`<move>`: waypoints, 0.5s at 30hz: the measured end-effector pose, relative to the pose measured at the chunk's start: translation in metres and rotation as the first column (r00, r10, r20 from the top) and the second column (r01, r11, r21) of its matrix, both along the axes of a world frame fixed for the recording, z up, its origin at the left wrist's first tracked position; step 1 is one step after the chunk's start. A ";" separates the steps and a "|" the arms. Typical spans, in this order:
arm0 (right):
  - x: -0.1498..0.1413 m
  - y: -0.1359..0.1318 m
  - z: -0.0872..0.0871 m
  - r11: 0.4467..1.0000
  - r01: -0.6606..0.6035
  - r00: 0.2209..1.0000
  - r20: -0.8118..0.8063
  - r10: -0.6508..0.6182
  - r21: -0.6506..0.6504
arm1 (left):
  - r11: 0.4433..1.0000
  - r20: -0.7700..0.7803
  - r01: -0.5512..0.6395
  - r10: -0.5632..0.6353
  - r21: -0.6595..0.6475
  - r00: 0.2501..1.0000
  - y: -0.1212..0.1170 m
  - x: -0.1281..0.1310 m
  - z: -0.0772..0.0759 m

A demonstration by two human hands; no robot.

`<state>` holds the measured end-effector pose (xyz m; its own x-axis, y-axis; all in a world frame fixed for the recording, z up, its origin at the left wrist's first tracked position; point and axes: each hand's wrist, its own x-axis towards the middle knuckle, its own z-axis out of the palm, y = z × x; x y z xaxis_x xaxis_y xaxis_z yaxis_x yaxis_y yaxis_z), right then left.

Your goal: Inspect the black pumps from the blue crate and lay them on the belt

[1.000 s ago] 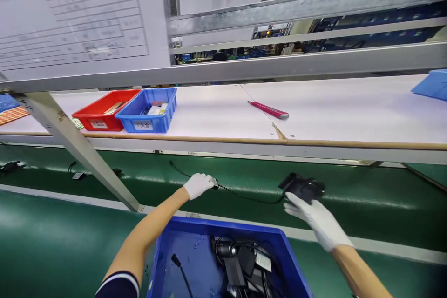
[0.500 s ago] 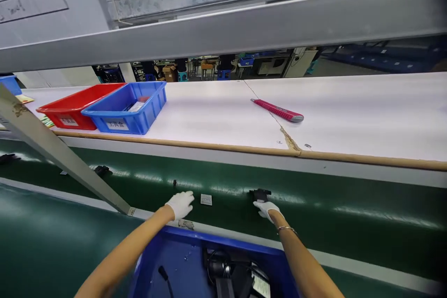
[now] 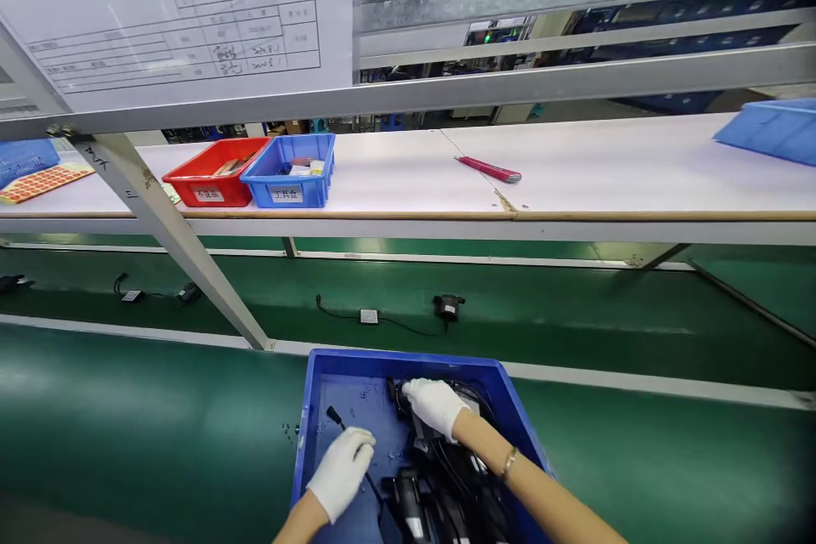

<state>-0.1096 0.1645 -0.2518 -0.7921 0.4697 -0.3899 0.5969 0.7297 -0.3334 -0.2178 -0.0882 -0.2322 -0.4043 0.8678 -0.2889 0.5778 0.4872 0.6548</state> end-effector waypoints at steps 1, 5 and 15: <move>0.000 -0.013 -0.001 1.000 -0.005 0.999 0.035 0.005 0.007 | 0.998 0.019 0.031 -0.030 -0.046 0.999 -0.003 0.009 -0.005; 0.012 -0.048 -0.002 0.997 0.065 0.988 0.141 -0.069 0.028 | 0.927 0.117 0.225 -0.199 -0.299 0.973 -0.014 0.031 -0.022; 0.033 -0.165 -0.014 0.928 0.320 0.934 0.228 -0.275 -0.191 | 0.867 0.215 0.315 -0.247 -0.386 0.945 -0.022 0.023 -0.036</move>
